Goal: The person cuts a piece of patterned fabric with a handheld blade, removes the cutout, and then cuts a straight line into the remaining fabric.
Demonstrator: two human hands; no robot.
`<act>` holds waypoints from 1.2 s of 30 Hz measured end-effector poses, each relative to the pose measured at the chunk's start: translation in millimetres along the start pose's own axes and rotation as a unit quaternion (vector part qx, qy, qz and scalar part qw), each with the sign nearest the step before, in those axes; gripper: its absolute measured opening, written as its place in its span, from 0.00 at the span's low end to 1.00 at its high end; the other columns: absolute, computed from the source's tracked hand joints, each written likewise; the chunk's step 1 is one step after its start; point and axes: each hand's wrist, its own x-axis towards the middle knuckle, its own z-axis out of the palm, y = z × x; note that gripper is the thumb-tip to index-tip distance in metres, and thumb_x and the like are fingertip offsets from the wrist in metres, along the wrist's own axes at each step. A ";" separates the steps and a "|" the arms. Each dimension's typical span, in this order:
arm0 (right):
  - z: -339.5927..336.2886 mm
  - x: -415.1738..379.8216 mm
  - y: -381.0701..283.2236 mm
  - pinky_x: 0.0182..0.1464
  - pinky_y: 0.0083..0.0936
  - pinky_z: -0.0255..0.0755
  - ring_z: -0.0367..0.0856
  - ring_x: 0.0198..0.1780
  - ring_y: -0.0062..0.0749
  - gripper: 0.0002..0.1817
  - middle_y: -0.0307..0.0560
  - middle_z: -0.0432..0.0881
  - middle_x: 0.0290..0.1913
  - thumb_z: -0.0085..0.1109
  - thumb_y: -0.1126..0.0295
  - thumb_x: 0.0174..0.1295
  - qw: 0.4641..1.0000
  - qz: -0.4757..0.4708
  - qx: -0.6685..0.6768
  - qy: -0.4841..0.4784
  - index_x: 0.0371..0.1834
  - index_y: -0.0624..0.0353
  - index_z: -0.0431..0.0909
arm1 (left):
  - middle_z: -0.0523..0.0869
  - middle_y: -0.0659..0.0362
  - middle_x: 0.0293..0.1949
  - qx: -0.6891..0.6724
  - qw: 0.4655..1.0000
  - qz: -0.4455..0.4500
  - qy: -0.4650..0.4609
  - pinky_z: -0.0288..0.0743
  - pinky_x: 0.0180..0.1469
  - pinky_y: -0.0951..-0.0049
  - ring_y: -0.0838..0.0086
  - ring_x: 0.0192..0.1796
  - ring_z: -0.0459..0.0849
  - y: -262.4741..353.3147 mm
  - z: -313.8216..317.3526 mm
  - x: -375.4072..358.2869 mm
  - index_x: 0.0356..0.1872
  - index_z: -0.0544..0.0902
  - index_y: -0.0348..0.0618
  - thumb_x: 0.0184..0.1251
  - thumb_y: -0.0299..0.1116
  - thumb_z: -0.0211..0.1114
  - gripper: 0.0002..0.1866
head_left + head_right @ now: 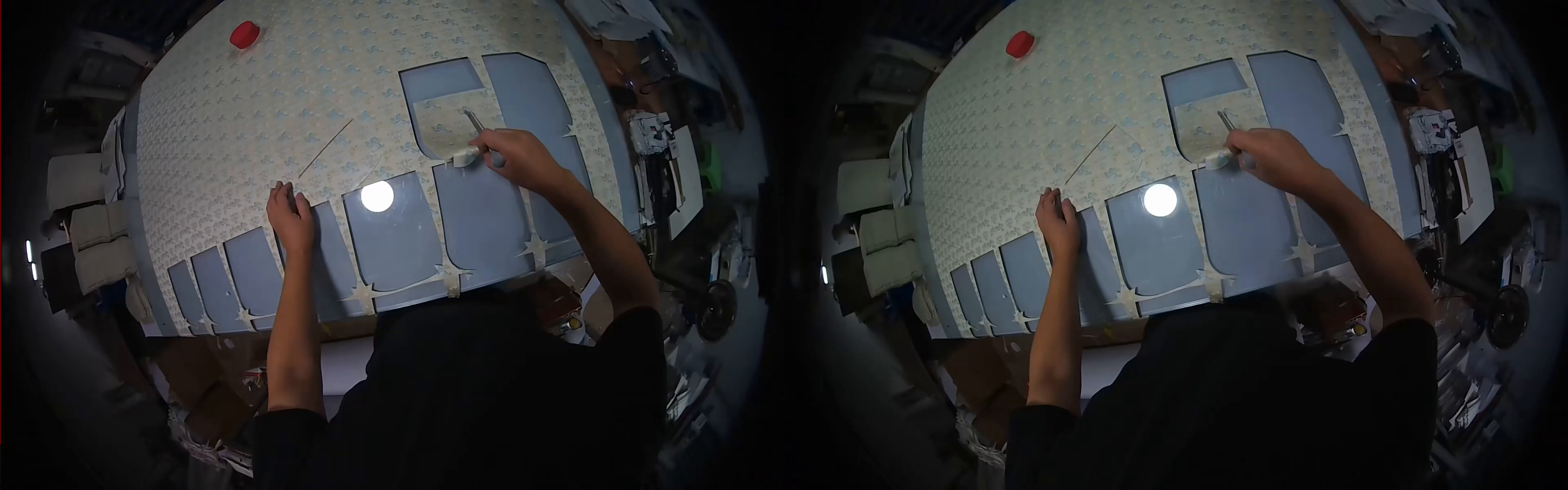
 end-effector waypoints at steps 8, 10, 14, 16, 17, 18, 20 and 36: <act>-8.5 -13.4 -92.2 0.45 0.40 0.79 0.88 0.44 0.48 0.12 0.48 0.87 0.40 0.67 0.78 0.61 0.996 -0.060 0.067 -0.005 0.44 0.54 0.75 | 0.82 0.52 0.62 -0.254 0.929 0.259 -0.073 0.75 0.64 0.57 0.54 0.62 0.80 173.0 -73.2 0.3 0.64 0.83 0.46 0.54 0.32 0.82 0.33; -14.5 -11.2 -115.1 0.46 0.37 0.81 0.89 0.45 0.46 0.12 0.46 0.88 0.41 0.68 0.79 0.60 0.997 -0.054 0.049 -0.033 0.43 0.55 0.77 | 0.85 0.55 0.57 -0.264 0.913 0.304 -0.068 0.77 0.60 0.57 0.57 0.58 0.83 189.4 -76.9 -4.4 0.62 0.86 0.49 0.52 0.32 0.82 0.31; -20.3 -20.6 -132.5 0.47 0.33 0.82 0.89 0.43 0.43 0.12 0.45 0.88 0.40 0.69 0.80 0.58 0.995 -0.052 0.081 -0.041 0.43 0.57 0.79 | 0.88 0.63 0.39 -0.261 0.882 0.391 -0.043 0.77 0.47 0.63 0.65 0.40 0.85 194.2 -79.5 -7.3 0.46 0.91 0.48 0.54 0.27 0.78 0.16; -28.9 -23.7 -133.1 0.47 0.33 0.82 0.89 0.43 0.42 0.12 0.45 0.88 0.40 0.69 0.80 0.58 0.998 -0.040 0.031 -0.048 0.43 0.58 0.79 | 0.88 0.65 0.33 -0.288 0.882 0.372 -0.031 0.76 0.44 0.65 0.67 0.35 0.84 186.8 -88.3 -20.7 0.41 0.92 0.48 0.56 0.25 0.77 0.11; -34.7 -21.3 -132.9 0.47 0.32 0.82 0.89 0.43 0.41 0.12 0.45 0.87 0.40 0.69 0.80 0.58 0.998 -0.036 -0.011 -0.055 0.43 0.58 0.79 | 0.87 0.63 0.32 -0.286 0.896 0.340 -0.032 0.76 0.43 0.64 0.66 0.35 0.84 178.4 -93.5 -24.9 0.41 0.92 0.47 0.58 0.26 0.76 0.09; -43.7 -19.3 -130.0 0.47 0.32 0.82 0.89 0.43 0.41 0.12 0.45 0.87 0.40 0.69 0.80 0.58 0.998 -0.041 -0.015 -0.055 0.43 0.58 0.79 | 0.87 0.61 0.32 -0.279 0.908 0.309 -0.030 0.76 0.43 0.64 0.65 0.35 0.84 168.0 -100.6 -26.3 0.40 0.92 0.46 0.60 0.27 0.76 0.07; -69.9 -18.8 -116.5 0.45 0.39 0.80 0.89 0.44 0.49 0.12 0.49 0.88 0.42 0.67 0.79 0.60 0.996 -0.043 -0.051 0.051 0.44 0.55 0.77 | 0.87 0.59 0.32 -0.260 0.925 0.269 -0.072 0.76 0.43 0.63 0.63 0.35 0.84 137.9 -114.0 -38.3 0.39 0.91 0.45 0.62 0.28 0.75 0.05; 5.9 10.5 -40.2 0.60 0.29 0.78 0.89 0.60 0.36 0.10 0.47 0.90 0.58 0.69 0.75 0.68 0.981 0.061 0.082 0.167 0.47 0.62 0.79 | 0.77 0.40 0.66 -0.075 0.991 0.028 -0.111 0.70 0.69 0.52 0.45 0.66 0.75 18.7 -96.6 -73.9 0.67 0.81 0.46 0.65 0.40 0.77 0.30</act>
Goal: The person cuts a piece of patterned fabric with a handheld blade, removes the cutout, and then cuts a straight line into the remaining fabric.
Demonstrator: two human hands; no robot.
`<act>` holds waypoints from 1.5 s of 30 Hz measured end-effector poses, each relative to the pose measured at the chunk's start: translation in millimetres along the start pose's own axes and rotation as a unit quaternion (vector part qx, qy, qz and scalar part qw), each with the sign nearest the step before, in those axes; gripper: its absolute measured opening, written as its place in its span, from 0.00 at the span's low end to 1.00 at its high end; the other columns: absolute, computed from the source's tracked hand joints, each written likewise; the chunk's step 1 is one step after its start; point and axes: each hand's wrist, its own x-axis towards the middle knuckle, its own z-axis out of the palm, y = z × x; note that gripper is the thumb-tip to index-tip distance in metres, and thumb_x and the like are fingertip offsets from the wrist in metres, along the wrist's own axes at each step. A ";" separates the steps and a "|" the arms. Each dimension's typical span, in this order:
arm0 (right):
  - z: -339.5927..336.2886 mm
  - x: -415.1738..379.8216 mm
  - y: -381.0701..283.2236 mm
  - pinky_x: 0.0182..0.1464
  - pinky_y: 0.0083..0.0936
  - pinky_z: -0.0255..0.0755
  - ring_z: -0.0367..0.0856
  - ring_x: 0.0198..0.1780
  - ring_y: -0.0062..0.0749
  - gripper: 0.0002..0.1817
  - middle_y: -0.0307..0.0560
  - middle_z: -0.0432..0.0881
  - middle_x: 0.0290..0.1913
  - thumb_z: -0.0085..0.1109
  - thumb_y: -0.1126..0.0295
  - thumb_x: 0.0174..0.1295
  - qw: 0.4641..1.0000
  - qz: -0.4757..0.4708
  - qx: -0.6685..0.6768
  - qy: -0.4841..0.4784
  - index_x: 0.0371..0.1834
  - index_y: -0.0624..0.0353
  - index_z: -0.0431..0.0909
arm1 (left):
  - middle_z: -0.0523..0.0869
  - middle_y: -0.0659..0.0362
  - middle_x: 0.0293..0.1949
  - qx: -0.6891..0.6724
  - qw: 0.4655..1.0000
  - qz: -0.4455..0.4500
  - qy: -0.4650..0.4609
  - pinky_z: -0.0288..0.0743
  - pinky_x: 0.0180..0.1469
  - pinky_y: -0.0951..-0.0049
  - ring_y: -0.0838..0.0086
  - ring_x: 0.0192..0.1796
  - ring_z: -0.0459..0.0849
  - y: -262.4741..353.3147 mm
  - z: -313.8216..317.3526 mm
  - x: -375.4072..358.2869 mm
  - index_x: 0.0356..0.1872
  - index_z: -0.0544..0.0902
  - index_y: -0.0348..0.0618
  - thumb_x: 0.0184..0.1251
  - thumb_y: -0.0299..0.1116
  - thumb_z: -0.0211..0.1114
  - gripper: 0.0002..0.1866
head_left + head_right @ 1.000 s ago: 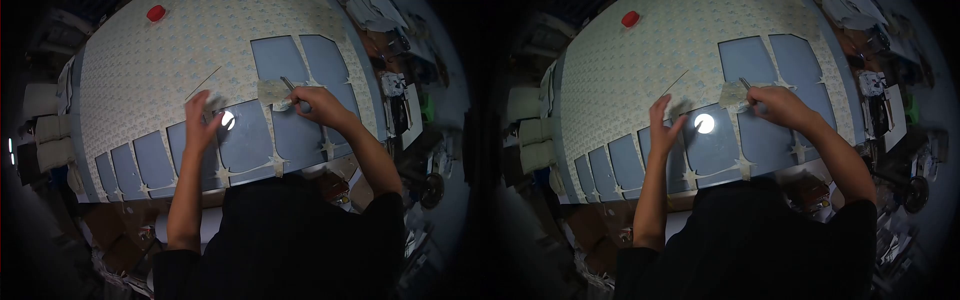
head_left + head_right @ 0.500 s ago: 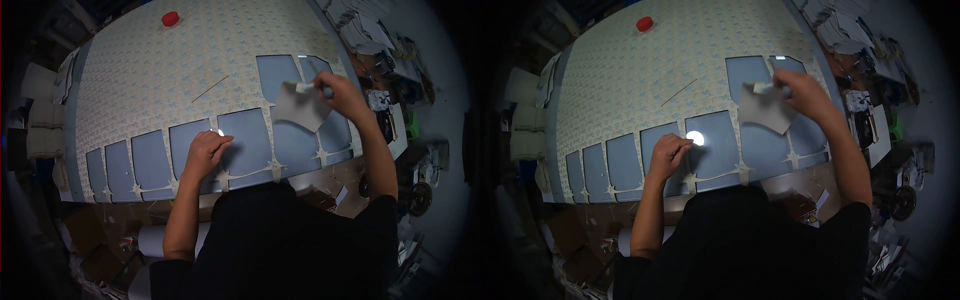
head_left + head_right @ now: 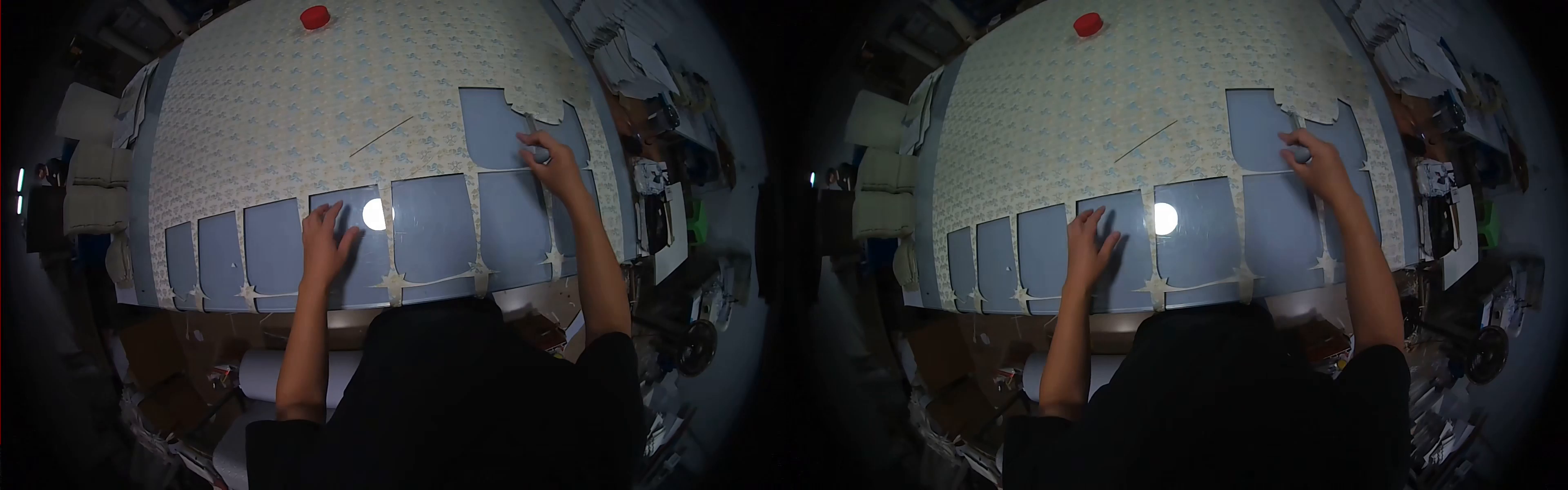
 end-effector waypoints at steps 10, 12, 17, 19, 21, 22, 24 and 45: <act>145.4 19.0 -12.5 0.66 0.34 0.76 0.79 0.71 0.49 0.17 0.54 0.81 0.70 0.75 0.71 0.63 0.997 0.025 0.070 -0.031 0.49 0.61 0.78 | 0.58 0.31 0.81 0.111 0.990 0.039 -0.079 0.43 0.83 0.37 0.32 0.83 0.52 33.5 75.1 129.0 0.77 0.74 0.53 0.63 0.61 0.73 0.43; 148.6 19.0 -9.6 0.67 0.36 0.75 0.77 0.72 0.52 0.18 0.54 0.79 0.72 0.76 0.71 0.61 0.998 0.006 0.047 -0.030 0.48 0.61 0.77 | 0.59 0.34 0.81 0.088 0.986 0.096 -0.106 0.41 0.84 0.36 0.34 0.84 0.51 32.8 77.4 142.1 0.77 0.75 0.53 0.63 0.60 0.74 0.43; 159.7 12.1 -2.9 0.70 0.38 0.73 0.75 0.72 0.51 0.20 0.52 0.81 0.70 0.79 0.69 0.58 0.998 -0.007 0.063 0.000 0.46 0.60 0.77 | 0.61 0.36 0.81 0.046 0.990 0.116 -0.064 0.40 0.84 0.35 0.37 0.84 0.53 23.0 86.2 133.9 0.74 0.77 0.51 0.62 0.59 0.74 0.41; 164.0 7.8 1.7 0.69 0.37 0.74 0.76 0.72 0.50 0.20 0.52 0.80 0.71 0.80 0.68 0.58 0.999 -0.003 0.052 0.010 0.46 0.60 0.77 | 0.61 0.36 0.81 0.041 0.991 0.122 -0.042 0.41 0.84 0.35 0.37 0.84 0.53 26.4 89.6 124.9 0.74 0.78 0.51 0.62 0.59 0.75 0.41; 167.9 6.1 4.7 0.68 0.37 0.75 0.76 0.71 0.49 0.21 0.52 0.80 0.72 0.80 0.67 0.58 0.999 0.001 0.043 0.018 0.46 0.60 0.77 | 0.62 0.39 0.82 0.058 0.992 0.109 -0.034 0.41 0.83 0.35 0.41 0.85 0.54 27.8 92.1 116.8 0.73 0.79 0.52 0.63 0.59 0.74 0.39; 168.4 5.8 5.7 0.63 0.36 0.77 0.79 0.64 0.46 0.28 0.50 0.81 0.62 0.81 0.66 0.57 0.999 -0.001 0.033 0.036 0.58 0.59 0.78 | 0.62 0.39 0.82 0.058 0.992 0.105 -0.038 0.41 0.83 0.35 0.41 0.85 0.54 26.6 92.4 117.2 0.73 0.79 0.52 0.63 0.59 0.74 0.39; 169.0 3.2 7.0 0.58 0.35 0.79 0.81 0.57 0.43 0.37 0.48 0.83 0.53 0.82 0.65 0.56 0.999 0.000 0.024 0.049 0.70 0.58 0.79 | 0.63 0.43 0.82 0.062 0.991 0.119 -0.023 0.41 0.83 0.35 0.43 0.85 0.54 25.5 94.2 119.5 0.73 0.79 0.53 0.65 0.58 0.73 0.38; 162.8 7.1 -4.1 0.71 0.43 0.74 0.74 0.75 0.54 0.24 0.57 0.80 0.71 0.85 0.68 0.51 0.998 0.024 0.051 0.037 0.41 0.62 0.76 | 0.71 0.46 0.78 0.041 0.990 0.133 0.000 0.49 0.82 0.35 0.42 0.82 0.61 27.2 93.7 119.9 0.64 0.86 0.52 0.59 0.54 0.79 0.33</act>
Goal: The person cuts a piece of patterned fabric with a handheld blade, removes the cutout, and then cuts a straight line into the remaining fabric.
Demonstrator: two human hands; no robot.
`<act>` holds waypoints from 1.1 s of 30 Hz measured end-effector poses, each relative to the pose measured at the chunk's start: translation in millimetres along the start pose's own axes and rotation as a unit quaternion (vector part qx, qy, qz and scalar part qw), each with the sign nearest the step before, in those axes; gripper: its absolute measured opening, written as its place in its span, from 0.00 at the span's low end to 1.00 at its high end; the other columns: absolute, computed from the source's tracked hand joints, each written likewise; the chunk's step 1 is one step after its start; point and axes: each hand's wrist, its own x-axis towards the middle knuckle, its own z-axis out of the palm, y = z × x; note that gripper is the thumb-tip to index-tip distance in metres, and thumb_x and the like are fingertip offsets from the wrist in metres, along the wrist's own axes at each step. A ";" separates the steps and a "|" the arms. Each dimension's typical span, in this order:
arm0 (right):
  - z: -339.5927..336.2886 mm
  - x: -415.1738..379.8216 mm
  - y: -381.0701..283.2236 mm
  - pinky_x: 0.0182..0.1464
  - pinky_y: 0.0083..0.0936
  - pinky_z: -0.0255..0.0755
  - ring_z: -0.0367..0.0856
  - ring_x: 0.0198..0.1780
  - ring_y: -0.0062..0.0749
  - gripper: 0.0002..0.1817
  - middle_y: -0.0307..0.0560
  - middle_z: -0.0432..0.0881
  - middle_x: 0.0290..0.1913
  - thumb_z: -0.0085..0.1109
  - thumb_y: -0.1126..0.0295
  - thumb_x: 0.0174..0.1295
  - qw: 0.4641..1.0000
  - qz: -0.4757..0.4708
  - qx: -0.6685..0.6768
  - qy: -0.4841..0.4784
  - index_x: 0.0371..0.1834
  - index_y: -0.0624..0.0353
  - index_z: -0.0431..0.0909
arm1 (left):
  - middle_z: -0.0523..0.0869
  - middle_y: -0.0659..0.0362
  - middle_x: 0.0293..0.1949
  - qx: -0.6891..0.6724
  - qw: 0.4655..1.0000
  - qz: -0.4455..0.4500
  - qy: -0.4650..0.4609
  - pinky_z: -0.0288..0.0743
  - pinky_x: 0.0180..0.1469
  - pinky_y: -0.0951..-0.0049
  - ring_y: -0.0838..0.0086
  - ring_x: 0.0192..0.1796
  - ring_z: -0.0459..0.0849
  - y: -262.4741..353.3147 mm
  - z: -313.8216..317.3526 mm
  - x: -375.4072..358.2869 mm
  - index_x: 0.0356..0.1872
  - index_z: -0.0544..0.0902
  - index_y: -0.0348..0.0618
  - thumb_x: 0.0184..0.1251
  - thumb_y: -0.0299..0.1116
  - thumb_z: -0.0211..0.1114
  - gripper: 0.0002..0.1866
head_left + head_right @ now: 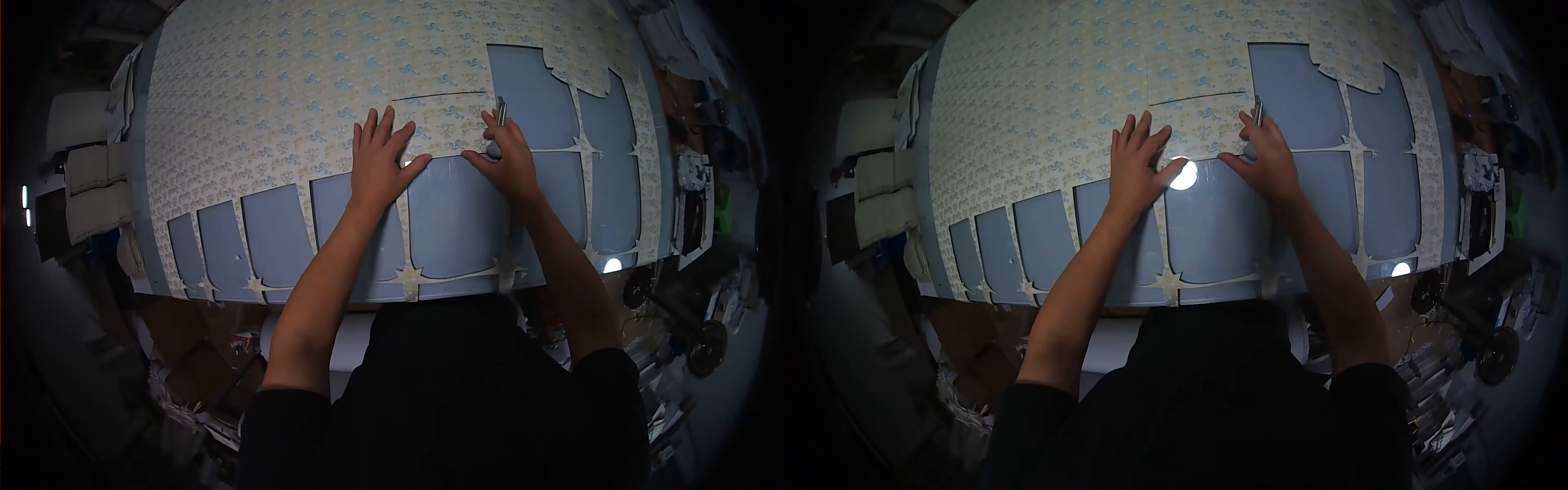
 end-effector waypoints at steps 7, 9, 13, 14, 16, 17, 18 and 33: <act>-0.3 -0.3 1.2 0.74 0.44 0.71 0.73 0.76 0.56 0.25 0.59 0.80 0.71 0.85 0.68 0.50 1.000 -0.016 0.002 0.006 0.42 0.62 0.75 | 0.73 0.47 0.77 -0.001 1.000 0.003 0.006 0.49 0.82 0.35 0.43 0.82 0.62 -2.3 1.6 -0.7 0.62 0.87 0.52 0.58 0.54 0.80 0.32; -0.8 -0.2 1.2 0.74 0.45 0.70 0.73 0.76 0.57 0.25 0.60 0.80 0.72 0.85 0.68 0.51 1.000 -0.022 -0.010 0.005 0.43 0.62 0.75 | 0.74 0.47 0.77 -0.005 1.000 0.000 0.008 0.49 0.82 0.35 0.43 0.82 0.62 -1.9 2.1 -1.3 0.61 0.88 0.52 0.57 0.55 0.80 0.32; 0.8 -0.7 3.2 0.78 0.49 0.64 0.69 0.79 0.59 0.26 0.63 0.78 0.73 0.85 0.69 0.51 1.000 -0.025 -0.012 0.004 0.44 0.61 0.74 | 0.74 0.47 0.77 -0.006 1.000 0.002 0.008 0.50 0.81 0.35 0.43 0.82 0.62 -3.1 3.1 -2.6 0.61 0.88 0.52 0.57 0.55 0.81 0.32; 1.3 -0.5 4.4 0.80 0.50 0.62 0.67 0.80 0.59 0.26 0.63 0.78 0.73 0.85 0.69 0.52 0.999 -0.041 -0.027 0.007 0.45 0.61 0.74 | 0.74 0.47 0.76 -0.002 1.000 0.006 0.011 0.50 0.81 0.35 0.43 0.82 0.63 -3.6 3.2 -3.1 0.61 0.88 0.52 0.57 0.54 0.81 0.32; 2.3 0.6 4.7 0.73 0.46 0.69 0.73 0.73 0.59 0.26 0.63 0.78 0.71 0.85 0.68 0.51 0.998 -0.053 -0.038 0.012 0.45 0.63 0.75 | 0.74 0.46 0.76 -0.002 1.000 0.012 0.016 0.51 0.81 0.35 0.43 0.82 0.63 -3.4 3.0 -1.7 0.61 0.88 0.52 0.57 0.54 0.81 0.32; 1.3 -0.3 5.8 0.65 0.43 0.77 0.79 0.67 0.59 0.27 0.63 0.79 0.69 0.85 0.67 0.51 0.997 -0.063 -0.049 0.018 0.46 0.65 0.76 | 0.75 0.46 0.76 -0.001 1.000 0.006 0.013 0.51 0.81 0.35 0.43 0.81 0.63 -3.2 2.8 -2.1 0.61 0.88 0.52 0.56 0.54 0.81 0.32; 1.1 -0.8 8.2 0.65 0.43 0.77 0.79 0.67 0.59 0.27 0.63 0.79 0.69 0.85 0.67 0.51 0.996 -0.060 -0.056 0.019 0.46 0.65 0.76 | 0.75 0.47 0.76 -0.001 1.000 0.001 0.011 0.51 0.81 0.35 0.44 0.81 0.64 -2.1 2.9 -1.4 0.61 0.88 0.53 0.56 0.54 0.81 0.32; 4.8 -2.8 14.6 0.56 0.41 0.79 0.81 0.57 0.53 0.35 0.55 0.83 0.50 0.86 0.66 0.49 0.995 -0.088 -0.032 0.033 0.58 0.67 0.78 | 0.75 0.50 0.77 0.005 1.000 0.006 0.005 0.52 0.81 0.37 0.44 0.81 0.65 -1.7 0.3 0.4 0.61 0.88 0.53 0.57 0.54 0.80 0.31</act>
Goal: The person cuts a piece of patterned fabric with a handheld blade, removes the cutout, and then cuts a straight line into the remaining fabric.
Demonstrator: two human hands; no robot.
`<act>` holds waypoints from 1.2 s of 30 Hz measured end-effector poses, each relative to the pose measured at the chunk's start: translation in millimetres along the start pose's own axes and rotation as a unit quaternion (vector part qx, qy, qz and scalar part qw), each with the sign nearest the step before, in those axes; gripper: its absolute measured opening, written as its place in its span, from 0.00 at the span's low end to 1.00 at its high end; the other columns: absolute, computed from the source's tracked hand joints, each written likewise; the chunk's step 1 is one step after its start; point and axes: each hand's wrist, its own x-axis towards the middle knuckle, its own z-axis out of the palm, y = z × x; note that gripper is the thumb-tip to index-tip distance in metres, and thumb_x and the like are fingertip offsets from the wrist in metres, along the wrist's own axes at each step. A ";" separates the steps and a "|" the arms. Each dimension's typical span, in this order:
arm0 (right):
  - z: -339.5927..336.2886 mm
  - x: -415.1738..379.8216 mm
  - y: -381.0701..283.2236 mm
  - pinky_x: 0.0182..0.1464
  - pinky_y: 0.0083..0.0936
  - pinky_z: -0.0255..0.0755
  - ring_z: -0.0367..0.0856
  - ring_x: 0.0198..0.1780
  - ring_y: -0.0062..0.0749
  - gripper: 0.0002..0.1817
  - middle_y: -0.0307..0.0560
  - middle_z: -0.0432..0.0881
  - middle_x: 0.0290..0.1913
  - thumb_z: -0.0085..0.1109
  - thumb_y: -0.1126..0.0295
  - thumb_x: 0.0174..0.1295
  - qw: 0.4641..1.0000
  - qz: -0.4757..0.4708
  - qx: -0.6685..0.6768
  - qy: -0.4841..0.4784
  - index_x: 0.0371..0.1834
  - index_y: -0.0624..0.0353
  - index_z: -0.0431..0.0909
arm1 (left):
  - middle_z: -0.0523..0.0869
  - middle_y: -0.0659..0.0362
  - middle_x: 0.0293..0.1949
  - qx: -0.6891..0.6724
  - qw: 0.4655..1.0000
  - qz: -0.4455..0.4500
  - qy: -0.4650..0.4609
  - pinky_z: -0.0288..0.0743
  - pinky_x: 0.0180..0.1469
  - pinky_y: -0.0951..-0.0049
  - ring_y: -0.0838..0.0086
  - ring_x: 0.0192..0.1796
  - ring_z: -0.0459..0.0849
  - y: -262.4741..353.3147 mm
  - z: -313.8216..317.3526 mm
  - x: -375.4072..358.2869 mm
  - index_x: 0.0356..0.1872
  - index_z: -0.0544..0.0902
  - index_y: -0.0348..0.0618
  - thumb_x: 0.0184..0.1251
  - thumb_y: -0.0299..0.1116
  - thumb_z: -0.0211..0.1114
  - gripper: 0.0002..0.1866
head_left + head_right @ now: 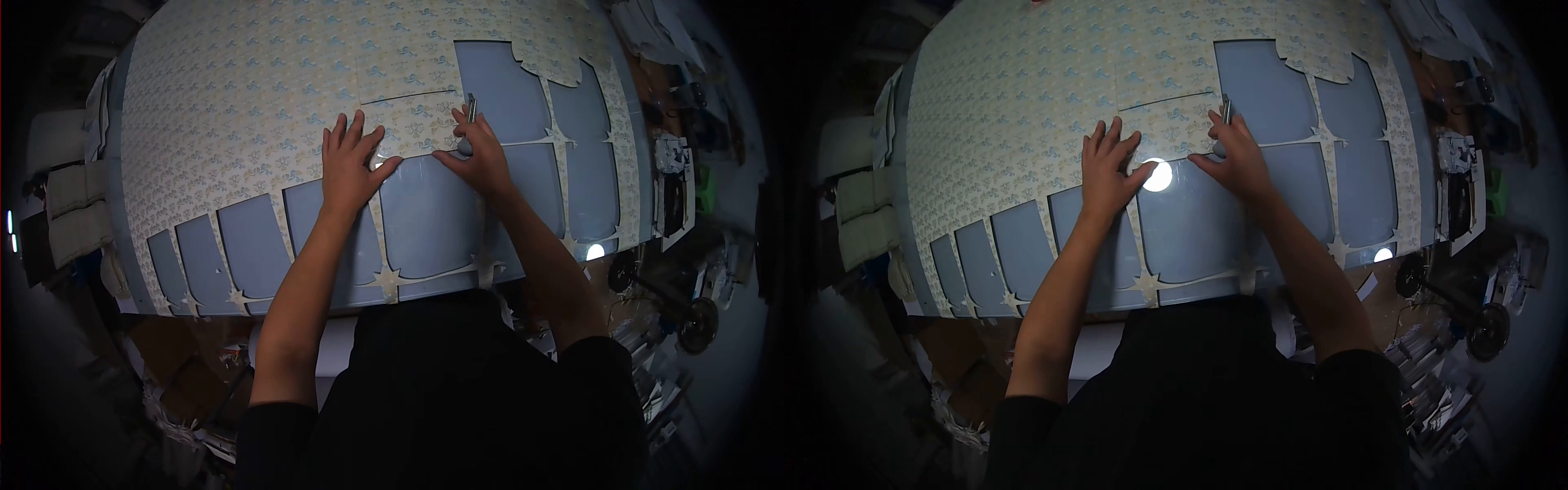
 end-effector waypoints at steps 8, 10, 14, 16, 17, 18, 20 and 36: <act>-2.8 1.8 -5.1 0.82 0.53 0.57 0.70 0.79 0.57 0.25 0.60 0.79 0.72 0.85 0.66 0.52 0.997 0.065 0.035 -0.029 0.43 0.61 0.75 | 0.75 0.48 0.77 -0.010 1.000 0.003 0.000 0.51 0.81 0.36 0.42 0.81 0.64 -2.4 1.1 -0.7 0.61 0.88 0.50 0.56 0.52 0.81 0.32; -1.9 1.3 -3.4 0.83 0.53 0.57 0.69 0.79 0.57 0.25 0.60 0.79 0.72 0.85 0.66 0.52 0.998 0.057 0.030 -0.028 0.43 0.61 0.75 | 0.74 0.48 0.77 -0.011 1.000 0.004 0.001 0.51 0.81 0.36 0.42 0.81 0.64 -2.2 0.4 -0.6 0.61 0.88 0.50 0.56 0.53 0.81 0.32; -3.6 1.8 -6.0 0.83 0.53 0.56 0.68 0.80 0.57 0.25 0.61 0.79 0.72 0.85 0.66 0.52 0.997 0.064 0.029 -0.032 0.43 0.60 0.74 | 0.74 0.50 0.77 0.005 1.000 -0.001 -0.001 0.52 0.81 0.37 0.45 0.81 0.64 -1.3 0.2 -0.8 0.60 0.89 0.53 0.57 0.54 0.80 0.31; -2.1 0.5 -3.3 0.74 0.49 0.66 0.75 0.70 0.55 0.33 0.58 0.82 0.62 0.85 0.64 0.52 0.998 0.050 0.009 -0.027 0.57 0.63 0.74 | 0.74 0.50 0.77 0.005 1.000 -0.001 0.000 0.52 0.81 0.37 0.45 0.81 0.65 -1.3 0.0 -0.9 0.60 0.89 0.53 0.57 0.54 0.80 0.31; -1.4 0.2 -1.8 0.66 0.44 0.77 0.82 0.60 0.53 0.44 0.55 0.84 0.53 0.84 0.63 0.52 0.999 0.036 -0.012 -0.021 0.72 0.65 0.74 | 0.74 0.50 0.77 0.001 1.000 -0.002 -0.002 0.52 0.81 0.37 0.45 0.81 0.64 -1.4 -0.1 -0.7 0.60 0.89 0.53 0.57 0.54 0.80 0.31; -1.0 -0.1 -1.3 0.66 0.44 0.77 0.82 0.60 0.53 0.44 0.55 0.84 0.53 0.84 0.63 0.52 0.999 0.036 -0.011 -0.022 0.72 0.65 0.74 | 0.74 0.50 0.77 -0.002 1.000 -0.003 -0.004 0.51 0.81 0.37 0.45 0.81 0.64 -1.1 -0.3 -0.8 0.60 0.89 0.53 0.57 0.54 0.80 0.31; 0.0 0.0 -0.6 0.76 0.49 0.68 0.83 0.59 0.52 0.44 0.53 0.85 0.50 0.84 0.62 0.53 0.999 0.006 -0.038 -0.010 0.73 0.65 0.73 | 0.74 0.49 0.77 -0.004 1.000 -0.003 -0.003 0.51 0.82 0.37 0.45 0.81 0.64 -0.5 -0.4 -0.2 0.60 0.89 0.52 0.58 0.53 0.80 0.31; -0.2 -0.1 -1.3 0.81 0.53 0.59 0.79 0.69 0.59 0.32 0.55 0.86 0.59 0.83 0.61 0.54 0.999 0.019 -0.028 -0.024 0.59 0.63 0.79 | 0.74 0.45 0.76 -0.025 1.000 -0.006 0.001 0.48 0.82 0.36 0.45 0.82 0.63 -1.8 1.5 -1.9 0.60 0.88 0.50 0.58 0.52 0.81 0.30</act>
